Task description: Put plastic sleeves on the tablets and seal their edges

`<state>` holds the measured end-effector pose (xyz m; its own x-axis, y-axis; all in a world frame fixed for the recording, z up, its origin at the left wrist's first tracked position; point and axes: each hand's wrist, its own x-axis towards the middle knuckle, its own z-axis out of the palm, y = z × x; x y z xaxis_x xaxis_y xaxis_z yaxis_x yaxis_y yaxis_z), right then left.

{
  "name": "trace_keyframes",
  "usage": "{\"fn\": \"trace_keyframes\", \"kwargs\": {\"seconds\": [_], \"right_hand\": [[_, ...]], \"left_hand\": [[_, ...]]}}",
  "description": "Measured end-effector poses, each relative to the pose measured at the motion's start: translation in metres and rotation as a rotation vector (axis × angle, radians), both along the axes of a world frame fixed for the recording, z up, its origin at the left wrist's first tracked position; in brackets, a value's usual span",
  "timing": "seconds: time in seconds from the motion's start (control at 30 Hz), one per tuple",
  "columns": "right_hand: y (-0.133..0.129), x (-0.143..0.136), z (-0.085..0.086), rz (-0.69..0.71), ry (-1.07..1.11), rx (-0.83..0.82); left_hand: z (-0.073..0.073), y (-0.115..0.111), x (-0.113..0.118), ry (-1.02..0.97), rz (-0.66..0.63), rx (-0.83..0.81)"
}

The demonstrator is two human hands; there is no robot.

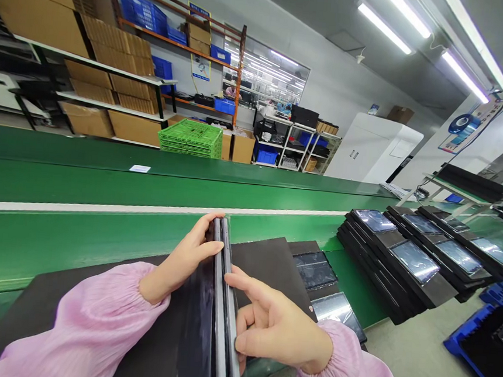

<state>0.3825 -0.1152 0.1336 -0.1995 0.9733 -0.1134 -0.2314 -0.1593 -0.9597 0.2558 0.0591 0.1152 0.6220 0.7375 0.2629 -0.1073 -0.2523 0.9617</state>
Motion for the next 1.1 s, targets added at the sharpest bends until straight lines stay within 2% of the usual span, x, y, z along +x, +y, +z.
{"fn": "trace_keyframes", "kwargs": {"seconds": [0.27, 0.6, 0.67, 0.73, 0.83, 0.93, 1.1], "right_hand": [[-0.007, -0.008, 0.013, -0.112, -0.161, -0.029], [-0.007, -0.003, 0.006, -0.051, -0.063, 0.029], [-0.009, -0.002, 0.008, -0.051, -0.096, 0.013], [-0.014, -0.002, 0.016, -0.127, -0.270, -0.006], [-0.022, -0.007, 0.034, -0.233, -0.758, 0.051], [-0.029, -0.015, 0.054, -0.132, -1.166, 0.162], [-0.034, -0.028, 0.070, 0.019, -1.602, 0.309]], "left_hand": [[0.003, 0.001, 0.003, 0.045, 0.012, 0.036], [0.003, 0.001, 0.004, 0.099, 0.041, 0.071], [0.002, 0.002, 0.004, 0.113, 0.047, 0.078], [0.002, 0.002, 0.004, 0.123, 0.050, 0.086], [0.002, 0.003, 0.005, 0.137, 0.049, 0.103], [0.002, 0.003, 0.006, 0.153, 0.051, 0.107], [0.002, 0.003, 0.006, 0.150, 0.053, 0.104]]}}
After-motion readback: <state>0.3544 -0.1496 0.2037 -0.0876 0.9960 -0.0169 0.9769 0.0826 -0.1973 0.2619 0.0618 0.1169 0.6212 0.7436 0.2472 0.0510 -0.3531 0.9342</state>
